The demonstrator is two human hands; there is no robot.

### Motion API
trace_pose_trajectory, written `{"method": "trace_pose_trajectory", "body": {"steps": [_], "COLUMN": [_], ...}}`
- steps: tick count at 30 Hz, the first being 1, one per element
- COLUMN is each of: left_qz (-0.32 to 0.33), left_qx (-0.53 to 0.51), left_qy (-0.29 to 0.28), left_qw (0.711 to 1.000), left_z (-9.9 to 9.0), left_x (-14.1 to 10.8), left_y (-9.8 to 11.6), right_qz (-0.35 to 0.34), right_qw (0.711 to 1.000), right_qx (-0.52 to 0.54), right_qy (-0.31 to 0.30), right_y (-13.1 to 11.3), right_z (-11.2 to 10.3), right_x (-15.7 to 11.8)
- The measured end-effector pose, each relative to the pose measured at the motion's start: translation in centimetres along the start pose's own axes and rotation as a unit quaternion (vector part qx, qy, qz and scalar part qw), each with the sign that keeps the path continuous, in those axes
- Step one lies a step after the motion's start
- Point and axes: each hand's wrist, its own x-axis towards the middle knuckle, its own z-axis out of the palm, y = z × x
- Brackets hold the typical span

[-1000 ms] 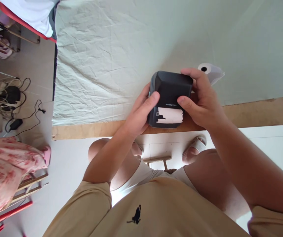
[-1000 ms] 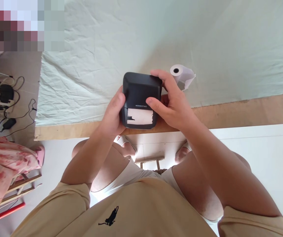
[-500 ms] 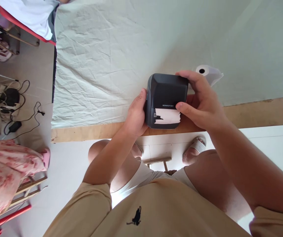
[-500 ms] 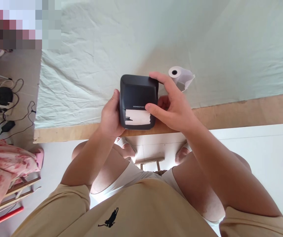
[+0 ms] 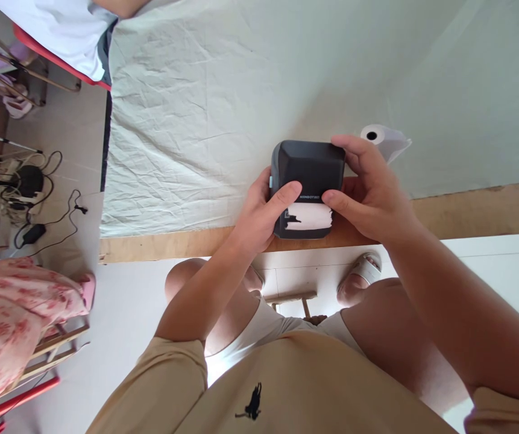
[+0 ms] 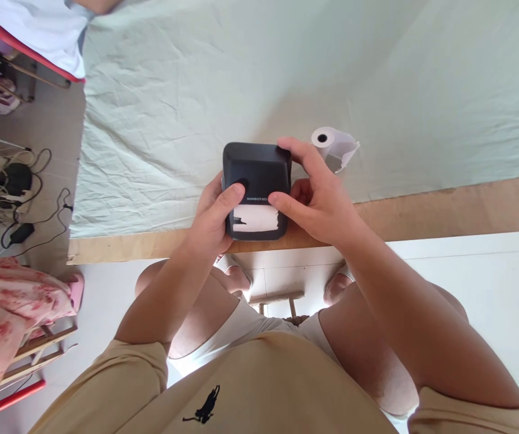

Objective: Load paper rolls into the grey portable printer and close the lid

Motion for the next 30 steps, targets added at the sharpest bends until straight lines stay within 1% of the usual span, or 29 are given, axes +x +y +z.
{"method": "trace_pose_trajectory", "body": {"steps": [5, 8, 10, 11, 13, 14, 15, 17, 21, 24, 26, 27, 29, 30], "left_qz": [-0.009, -0.007, -0.020, -0.030, -0.039, -0.037, -0.034, -0.027, -0.004, -0.002, -0.008, -0.010, -0.015, -0.016], "left_qx": [0.026, 0.005, -0.034, -0.054, -0.079, -0.082, -0.080, -0.070, -0.059, -0.052, -0.045, -0.042, -0.040, -0.040], "left_qy": [0.014, 0.015, 0.009, 0.011, 0.030, 0.042, 0.051, 0.060, 0.074, 0.088, 0.087, 0.083, 0.071, 0.066], "left_qw": [1.000, 1.000, 0.999, 0.998, 0.996, 0.995, 0.995, 0.995, 0.995, 0.995, 0.995, 0.996, 0.997, 0.997], "left_z": [0.2, 0.2, 0.2, 0.2, 0.2, 0.2, 0.2, 0.1, 0.1, 0.2, 0.2, 0.1, 0.0, 0.0], "left_x": [-0.1, 0.2, 0.5, 0.7, 1.0, 1.1, 1.1, 1.2, 1.1, 1.1, 1.1, 1.1, 1.2, 1.2], "left_y": [0.2, -0.2, -0.4, -0.5, -0.7, -0.8, -0.9, -1.1, -1.2, -1.0, -0.9, -0.9, -0.9, -1.0], "right_qz": [0.011, 0.011, -0.012, -0.031, -0.070, -0.084, -0.095, -0.098, -0.062, -0.043, -0.072, -0.105, -0.178, -0.199], "right_qw": [1.000, 1.000, 1.000, 0.998, 0.992, 0.989, 0.986, 0.983, 0.982, 0.978, 0.973, 0.968, 0.948, 0.938], "right_qx": [-0.014, -0.006, -0.011, -0.021, -0.060, -0.086, -0.111, -0.147, -0.181, -0.200, -0.217, -0.228, -0.242, -0.242], "right_qy": [0.008, 0.007, 0.024, 0.043, 0.081, 0.088, 0.084, 0.050, -0.008, -0.030, -0.001, 0.025, 0.105, 0.146], "right_y": [-0.4, -0.2, -0.1, -0.1, -0.2, -0.4, -0.6, -1.2, -2.2, -2.6, -2.9, -3.0, -3.5, -3.8], "right_z": [0.1, 0.2, 0.2, 0.1, -0.2, -0.5, -0.7, -1.2, -1.9, -1.9, -1.8, -1.7, -1.4, -1.3], "right_x": [0.0, -0.2, -0.3, -0.4, -0.4, -0.3, -0.3, 0.0, 0.5, 0.5, 0.4, 0.3, 0.1, 0.1]}}
